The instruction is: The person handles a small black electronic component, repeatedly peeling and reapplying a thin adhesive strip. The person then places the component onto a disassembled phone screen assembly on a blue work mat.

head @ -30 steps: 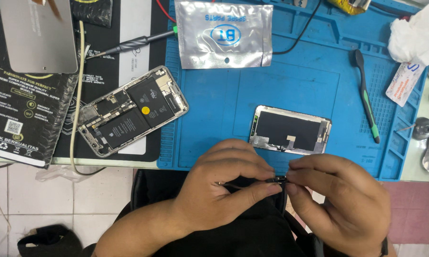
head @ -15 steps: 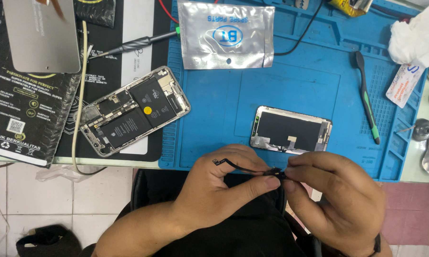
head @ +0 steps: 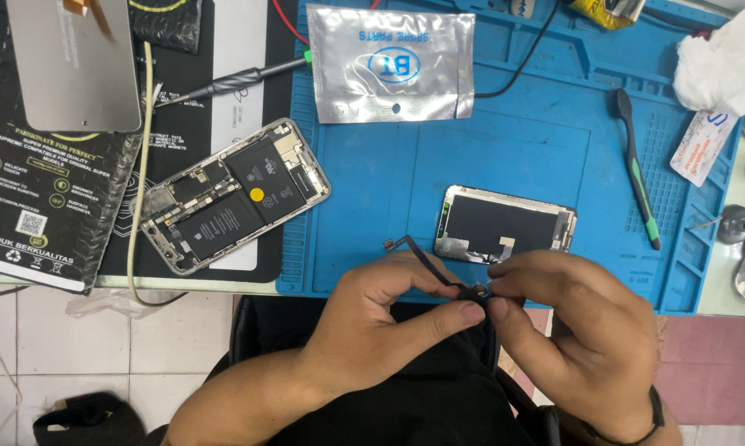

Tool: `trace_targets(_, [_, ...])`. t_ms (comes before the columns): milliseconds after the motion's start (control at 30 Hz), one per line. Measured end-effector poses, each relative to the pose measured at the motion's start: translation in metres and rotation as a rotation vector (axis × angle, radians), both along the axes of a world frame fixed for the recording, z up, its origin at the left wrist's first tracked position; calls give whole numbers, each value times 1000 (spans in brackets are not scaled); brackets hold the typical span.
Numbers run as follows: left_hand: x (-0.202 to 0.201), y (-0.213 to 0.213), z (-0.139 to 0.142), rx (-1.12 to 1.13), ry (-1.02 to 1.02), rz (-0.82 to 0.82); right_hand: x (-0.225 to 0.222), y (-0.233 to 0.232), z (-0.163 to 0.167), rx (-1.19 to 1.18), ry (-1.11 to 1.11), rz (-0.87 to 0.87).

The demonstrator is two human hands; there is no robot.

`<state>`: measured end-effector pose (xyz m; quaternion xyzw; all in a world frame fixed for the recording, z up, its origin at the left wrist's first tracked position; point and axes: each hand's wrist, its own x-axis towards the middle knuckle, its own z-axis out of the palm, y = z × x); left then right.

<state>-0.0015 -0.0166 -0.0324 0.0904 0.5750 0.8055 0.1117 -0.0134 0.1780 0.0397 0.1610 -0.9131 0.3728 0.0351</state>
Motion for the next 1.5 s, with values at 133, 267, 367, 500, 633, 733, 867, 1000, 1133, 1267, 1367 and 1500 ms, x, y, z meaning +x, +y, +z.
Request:
trace_targets(133, [-1, 0, 0, 60, -63, -25, -2, 2, -1, -45, -106, -10])
trace_targets(267, [-1, 1, 1, 55, -51, -18, -4, 1, -1, -40, -135, -24])
trace_targets(367, [0, 0, 1, 92, -120, -35, -5, -1, 1, -49, -133, -8])
trace_targets(500, [1, 0, 0, 108, -89, -30, -5, -2, 5, -6, -52, 31])
trace_targets(633, [1, 0, -1, 143, -129, -29, -4, -1, 3, -31, -65, 2])
trace_targets(733, [3, 0, -1, 179, -177, -40, -2, 8, -3, -90, -232, -12])
trace_targets(867, [4, 3, -2, 301, -109, -28, 2, 22, -21, -490, -551, -65])
trace_targets(1000, [2, 0, -2, 273, -103, -85, 1, 37, -43, -965, -806, -61])
trace_targets(1133, [-5, -4, -4, 57, 20, -94, 0, 45, -55, -1185, -955, 9])
trace_targets(1267, [-9, -5, -6, -18, 150, -111, 0, 43, -58, -1210, -1050, -1])
trace_targets(1367, [-8, -5, -8, -18, 104, -107, 0, 40, -59, -1213, -1045, -19])
trace_targets(1500, [-7, -4, -11, 68, 58, -92, 5, 36, -56, -1135, -962, -78])
